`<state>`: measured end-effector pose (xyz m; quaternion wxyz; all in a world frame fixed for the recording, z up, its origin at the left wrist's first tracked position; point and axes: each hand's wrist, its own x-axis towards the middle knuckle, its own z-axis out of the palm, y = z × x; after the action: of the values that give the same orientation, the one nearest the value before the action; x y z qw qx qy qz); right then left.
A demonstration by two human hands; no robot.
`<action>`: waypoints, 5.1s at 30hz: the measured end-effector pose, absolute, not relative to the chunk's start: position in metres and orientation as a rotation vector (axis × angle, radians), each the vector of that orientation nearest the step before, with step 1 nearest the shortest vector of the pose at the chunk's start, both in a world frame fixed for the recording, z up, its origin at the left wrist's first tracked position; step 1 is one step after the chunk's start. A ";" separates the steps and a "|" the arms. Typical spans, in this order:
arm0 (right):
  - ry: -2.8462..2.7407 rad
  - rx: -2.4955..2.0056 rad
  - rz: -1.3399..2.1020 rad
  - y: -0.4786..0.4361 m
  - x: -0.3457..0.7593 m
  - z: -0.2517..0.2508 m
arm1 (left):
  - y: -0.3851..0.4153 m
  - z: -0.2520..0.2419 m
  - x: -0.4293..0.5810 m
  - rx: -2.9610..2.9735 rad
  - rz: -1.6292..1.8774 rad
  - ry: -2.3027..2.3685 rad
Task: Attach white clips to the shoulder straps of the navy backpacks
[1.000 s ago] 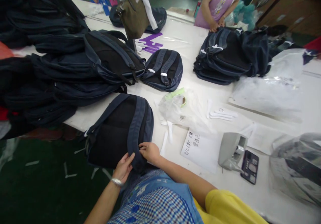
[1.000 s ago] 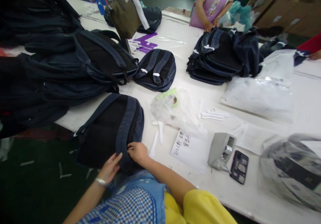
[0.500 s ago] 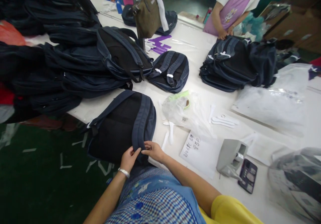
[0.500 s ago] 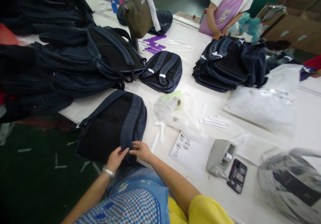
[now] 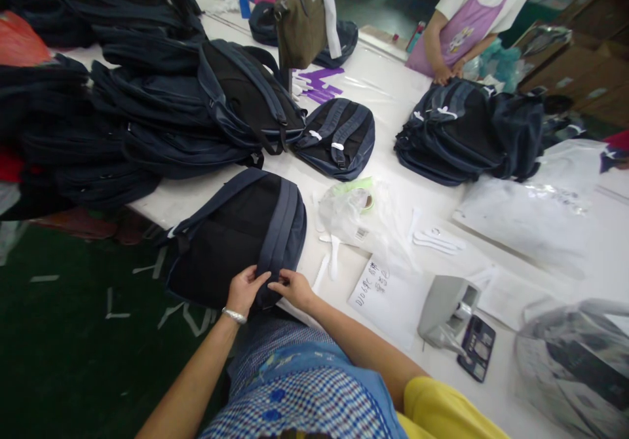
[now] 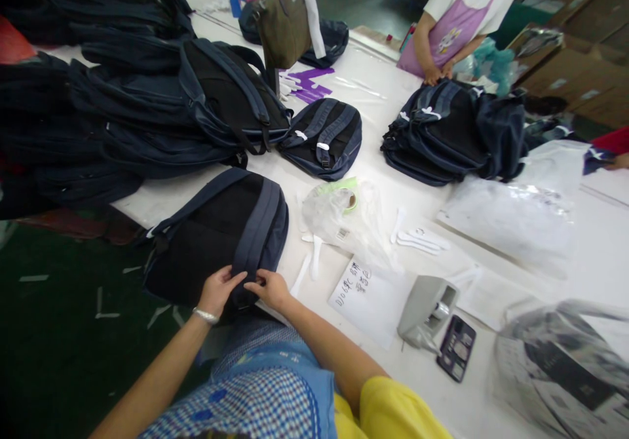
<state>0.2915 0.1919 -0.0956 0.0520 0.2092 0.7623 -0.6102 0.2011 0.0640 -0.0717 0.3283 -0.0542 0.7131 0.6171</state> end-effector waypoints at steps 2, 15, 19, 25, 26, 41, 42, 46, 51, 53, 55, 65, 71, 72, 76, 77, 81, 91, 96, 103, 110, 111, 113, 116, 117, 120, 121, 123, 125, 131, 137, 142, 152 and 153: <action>2.335 0.671 -1.816 0.190 0.291 -0.098 | 0.066 -0.075 0.201 -0.200 1.668 1.846; 2.000 0.801 -2.144 0.176 0.284 -0.100 | 0.068 -0.072 0.205 -0.625 1.846 1.530; 1.768 0.761 -2.368 0.175 0.290 -0.103 | 0.075 -0.074 0.222 -0.436 1.887 1.631; 1.344 0.867 -2.535 0.172 0.300 -0.100 | 0.056 -0.072 0.218 -0.341 1.675 1.548; 1.319 0.847 -2.536 0.171 0.300 -0.099 | 0.052 -0.071 0.217 -0.345 1.656 1.540; 1.412 0.838 -2.556 0.162 0.301 -0.098 | 0.052 -0.069 0.209 -0.299 1.733 1.634; 1.384 0.826 -2.573 0.162 0.301 -0.098 | 0.052 -0.071 0.208 -0.272 1.749 1.622; 1.377 0.847 -2.565 0.162 0.301 -0.099 | 0.049 -0.071 0.206 -0.145 1.727 1.582; 1.577 0.933 -2.449 0.160 0.298 -0.096 | 0.042 -0.069 0.212 -0.194 1.682 1.653; 1.551 0.889 -2.494 0.158 0.299 -0.095 | 0.036 -0.069 0.218 -0.208 1.596 1.742; 1.555 0.877 -2.504 0.156 0.300 -0.096 | 0.029 -0.070 0.225 -0.126 1.499 1.797; 2.078 1.101 -2.216 0.173 0.297 -0.098 | 0.042 -0.067 0.228 -0.050 1.465 1.757; 2.046 1.175 -2.089 0.217 0.316 -0.106 | 0.052 -0.085 0.233 -0.178 1.533 1.729; 2.142 1.250 -1.976 0.228 0.323 -0.107 | 0.052 -0.088 0.233 -0.200 1.536 1.722; 2.599 1.237 -1.204 0.265 0.354 -0.109 | 0.051 -0.093 0.231 -0.214 1.532 1.696; 2.673 1.078 -1.068 0.269 0.359 -0.110 | 0.051 -0.093 0.231 -0.210 1.530 1.693; 2.813 0.257 -0.781 0.272 0.366 -0.109 | 0.050 -0.093 0.231 -0.196 1.531 1.678; 2.655 0.435 -0.621 0.288 0.365 -0.112 | 0.050 -0.091 0.234 -0.181 1.566 1.656; 2.640 0.588 -0.605 0.286 0.372 -0.115 | 0.050 -0.091 0.234 -0.184 1.579 1.665; 2.628 0.721 -0.552 0.291 0.366 -0.110 | 0.051 -0.089 0.234 -0.178 1.591 1.653; 2.711 0.792 -0.636 0.296 0.363 -0.109 | 0.051 -0.090 0.234 -0.199 1.603 1.662; 2.687 0.799 -0.676 0.296 0.363 -0.112 | 0.051 -0.090 0.235 -0.196 1.605 1.662; 2.638 0.788 -0.741 0.299 0.364 -0.117 | 0.051 -0.091 0.235 -0.192 1.606 1.657; 2.627 0.773 -0.820 0.307 0.366 -0.121 | 0.050 -0.092 0.235 -0.196 1.605 1.653; 2.612 0.798 -0.894 0.310 0.367 -0.121 | 0.050 -0.093 0.235 -0.196 1.605 1.650; 2.487 0.954 -1.266 0.318 0.371 -0.117 | 0.049 -0.096 0.234 -0.190 1.604 1.630; 2.414 1.013 -1.422 0.318 0.371 -0.114 | 0.048 -0.096 0.234 -0.188 1.603 1.622; 2.235 1.099 -1.720 0.314 0.372 -0.106 | 0.048 -0.097 0.234 -0.186 1.603 1.621; 2.026 1.142 -1.978 0.303 0.370 -0.096 | 0.049 -0.097 0.234 -0.185 1.610 1.634; 1.618 1.092 -2.312 0.266 0.356 -0.070 | 0.052 -0.090 0.239 -0.201 1.648 1.681; 2.359 0.743 -2.072 0.250 0.356 -0.067 | 0.051 -0.092 0.238 -0.157 1.650 1.673; 2.422 0.622 -1.986 0.241 0.361 -0.071 | 0.049 -0.097 0.238 -0.138 1.646 1.685; 2.044 1.089 -2.236 0.228 0.341 -0.087 | 0.049 -0.080 0.241 -0.083 1.695 1.734; 2.015 1.109 -2.262 0.226 0.337 -0.087 | 0.049 -0.079 0.241 -0.066 1.700 1.738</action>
<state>0.3369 0.2261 -0.0871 -0.0420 0.3434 0.6242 -0.7005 0.2413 0.0489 -0.0787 0.3474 -0.0256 0.6702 0.6553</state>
